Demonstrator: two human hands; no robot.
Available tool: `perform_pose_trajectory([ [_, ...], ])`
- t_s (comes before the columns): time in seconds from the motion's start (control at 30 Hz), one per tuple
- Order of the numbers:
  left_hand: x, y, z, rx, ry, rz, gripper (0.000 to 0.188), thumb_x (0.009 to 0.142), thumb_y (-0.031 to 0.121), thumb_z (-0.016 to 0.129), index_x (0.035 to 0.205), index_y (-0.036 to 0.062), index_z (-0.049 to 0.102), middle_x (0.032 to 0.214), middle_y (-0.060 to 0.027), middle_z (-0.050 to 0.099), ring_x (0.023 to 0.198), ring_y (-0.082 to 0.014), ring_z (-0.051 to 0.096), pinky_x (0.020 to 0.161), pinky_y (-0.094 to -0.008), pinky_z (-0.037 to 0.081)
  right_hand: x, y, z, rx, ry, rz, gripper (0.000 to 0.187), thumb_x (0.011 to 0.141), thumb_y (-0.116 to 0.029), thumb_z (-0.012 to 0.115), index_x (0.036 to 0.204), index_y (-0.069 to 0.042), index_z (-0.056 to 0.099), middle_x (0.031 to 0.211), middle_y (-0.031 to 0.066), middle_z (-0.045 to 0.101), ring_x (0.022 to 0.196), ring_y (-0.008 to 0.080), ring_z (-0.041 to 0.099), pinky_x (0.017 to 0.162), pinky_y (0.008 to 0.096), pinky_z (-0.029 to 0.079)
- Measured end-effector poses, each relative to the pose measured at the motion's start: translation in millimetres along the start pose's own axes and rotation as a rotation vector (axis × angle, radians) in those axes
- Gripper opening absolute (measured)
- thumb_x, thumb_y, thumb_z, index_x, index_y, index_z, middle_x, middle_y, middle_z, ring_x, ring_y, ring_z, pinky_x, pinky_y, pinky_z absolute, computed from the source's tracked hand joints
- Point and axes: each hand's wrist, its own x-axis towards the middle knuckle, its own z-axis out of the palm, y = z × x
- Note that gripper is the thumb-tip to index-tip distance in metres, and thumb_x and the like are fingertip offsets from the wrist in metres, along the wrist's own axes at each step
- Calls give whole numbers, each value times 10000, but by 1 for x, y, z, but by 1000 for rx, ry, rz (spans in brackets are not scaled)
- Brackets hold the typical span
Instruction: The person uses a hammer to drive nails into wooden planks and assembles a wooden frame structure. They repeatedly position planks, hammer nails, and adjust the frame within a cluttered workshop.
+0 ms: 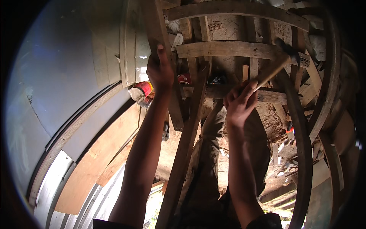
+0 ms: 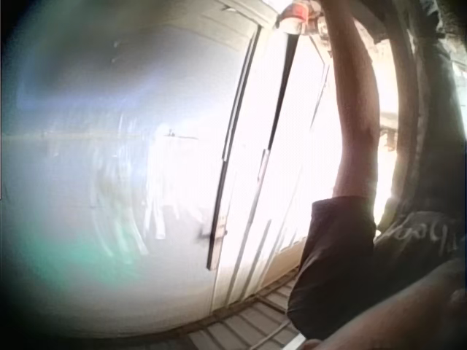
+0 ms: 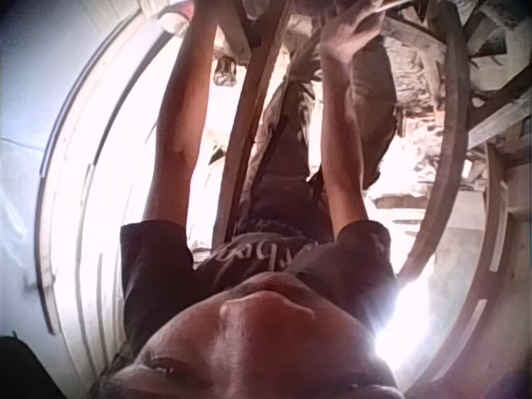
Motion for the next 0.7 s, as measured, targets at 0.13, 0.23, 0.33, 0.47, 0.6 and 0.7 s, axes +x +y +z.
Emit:
perform_pose_trajectory([
  [0.13,8,12,3,9,-147,-118,479,928,459,534,1117,26,615,792,-235,601,750,-425,596,693,-504,462,-8,107,-25,-1015,-189,-270,203,952,-133,469,1090,3,529,774,206,534,671,341,532,622,384,483],
  [0.23,9,-51,9,396,136,747,617,867,117,608,1430,188,369,846,-232,576,737,-427,591,619,-502,478,-21,88,-21,-709,-186,-11,210,972,-175,455,1064,-5,535,746,172,529,649,327,538,594,390,473],
  [0.33,10,-47,10,362,136,802,1007,750,-109,588,1513,329,98,875,-232,546,713,-427,578,560,-497,482,-24,47,1,-344,-37,152,282,1015,-270,424,999,-10,534,666,84,509,587,236,537,549,390,464],
  [0.47,12,-47,14,398,137,768,763,859,18,569,1481,268,204,880,-215,558,716,-417,575,590,-506,475,-28,76,-1,-410,-124,290,357,1018,-379,411,966,-51,541,637,14,497,574,117,516,560,294,460],
  [0.6,13,-21,4,88,-118,246,480,940,213,526,1384,179,346,872,-197,576,729,-399,582,630,-500,466,-1,63,-37,298,-35,452,390,997,-474,411,938,-112,545,675,12,509,536,91,481,477,248,408],
  [0.7,-2,6,-6,-54,-142,-90,401,979,385,459,1204,61,531,777,-199,575,713,-381,562,662,-460,445,12,-34,-10,191,153,69,499,945,-627,429,879,-137,501,634,-1,445,439,65,361,350,241,281],
])
